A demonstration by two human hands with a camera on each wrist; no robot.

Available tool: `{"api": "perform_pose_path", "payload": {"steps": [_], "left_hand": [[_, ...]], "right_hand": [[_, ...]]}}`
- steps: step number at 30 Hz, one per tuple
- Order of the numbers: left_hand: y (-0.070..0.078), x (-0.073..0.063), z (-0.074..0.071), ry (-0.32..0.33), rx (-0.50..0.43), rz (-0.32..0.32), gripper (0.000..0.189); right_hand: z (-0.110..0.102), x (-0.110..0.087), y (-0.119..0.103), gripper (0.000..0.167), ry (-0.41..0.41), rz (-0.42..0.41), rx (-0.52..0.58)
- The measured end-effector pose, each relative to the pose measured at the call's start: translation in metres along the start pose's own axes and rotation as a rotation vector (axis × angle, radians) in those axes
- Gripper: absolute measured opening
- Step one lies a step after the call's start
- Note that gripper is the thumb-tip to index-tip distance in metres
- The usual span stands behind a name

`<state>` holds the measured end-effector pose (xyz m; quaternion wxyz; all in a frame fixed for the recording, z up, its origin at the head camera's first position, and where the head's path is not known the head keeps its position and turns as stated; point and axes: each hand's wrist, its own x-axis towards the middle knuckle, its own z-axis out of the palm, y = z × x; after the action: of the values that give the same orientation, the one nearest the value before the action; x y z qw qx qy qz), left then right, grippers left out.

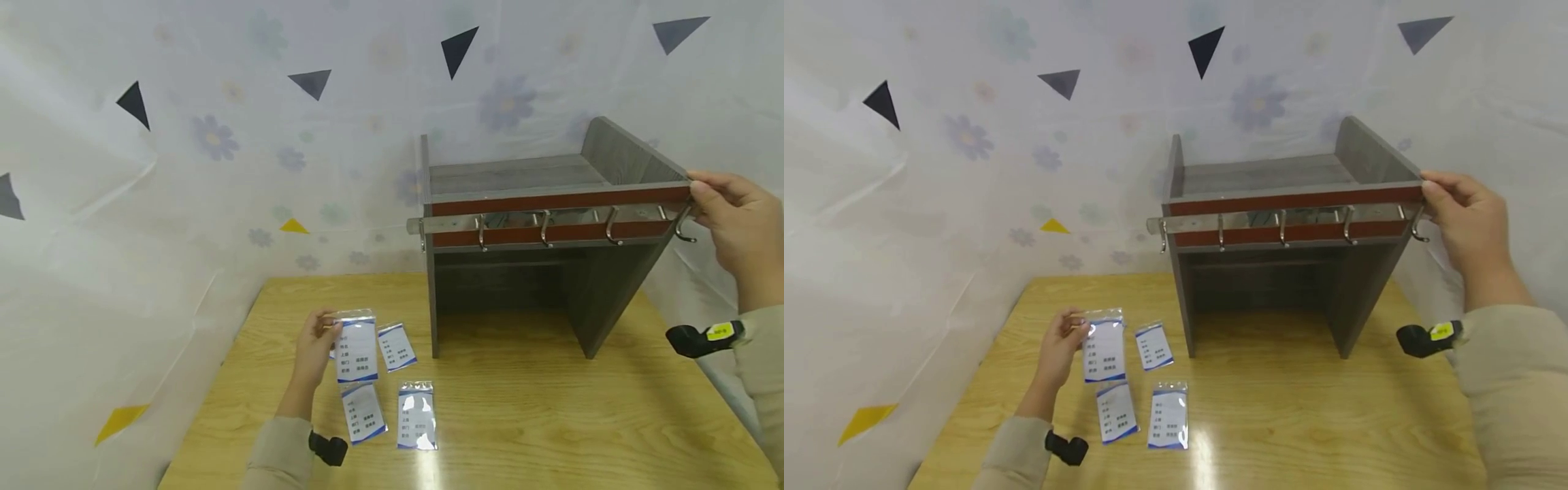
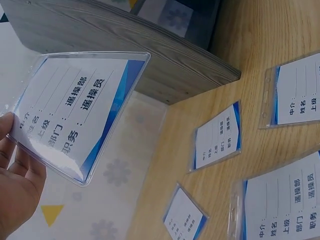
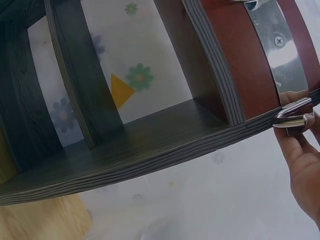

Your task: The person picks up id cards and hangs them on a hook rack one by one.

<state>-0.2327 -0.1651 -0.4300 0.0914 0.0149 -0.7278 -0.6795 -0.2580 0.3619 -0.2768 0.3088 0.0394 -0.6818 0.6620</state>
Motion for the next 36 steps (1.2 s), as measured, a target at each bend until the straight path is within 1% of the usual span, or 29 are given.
{"api": "perform_pose_path", "payload": {"steps": [1, 4, 8, 12, 14, 18, 24, 26, 31, 36], "left_hand": [[0.002, 0.0, 0.001, -0.002, 0.003, 0.006, 0.028], [0.008, -0.001, 0.004, -0.012, 0.005, 0.031, 0.028], [0.017, -0.001, 0.01, -0.028, -0.007, 0.066, 0.027], [0.027, -0.002, 0.017, -0.049, -0.023, 0.091, 0.028], [0.031, -0.003, 0.02, -0.058, -0.031, 0.107, 0.028], [0.037, -0.003, 0.023, -0.078, -0.04, 0.143, 0.027], [0.044, -0.003, 0.029, -0.089, -0.056, 0.193, 0.021], [0.047, -0.003, 0.031, -0.089, -0.063, 0.198, 0.02], [0.054, -0.005, 0.037, -0.097, -0.07, 0.208, 0.021], [0.063, -0.005, 0.045, -0.127, -0.089, 0.234, 0.021]], "right_hand": [[0.0, 0.0, 0.0, 0.026, -0.003, -0.005, -0.006], [0.0, 0.0, 0.002, 0.024, 0.001, -0.008, 0.044], [0.001, 0.001, 0.003, 0.022, 0.006, -0.008, 0.136], [0.002, 0.002, 0.002, 0.024, -0.025, -0.018, 0.234], [0.001, 0.002, 0.002, 0.026, -0.042, -0.019, 0.255], [0.001, 0.001, 0.003, 0.027, -0.038, -0.009, 0.215], [0.0, 0.0, 0.005, 0.03, -0.023, -0.005, 0.081], [0.0, 0.0, 0.006, 0.03, -0.023, -0.003, 0.074], [0.002, -0.001, 0.005, 0.031, -0.026, 0.0, 0.144], [0.002, 0.0, 0.004, 0.032, -0.018, -0.012, 0.133]]}}
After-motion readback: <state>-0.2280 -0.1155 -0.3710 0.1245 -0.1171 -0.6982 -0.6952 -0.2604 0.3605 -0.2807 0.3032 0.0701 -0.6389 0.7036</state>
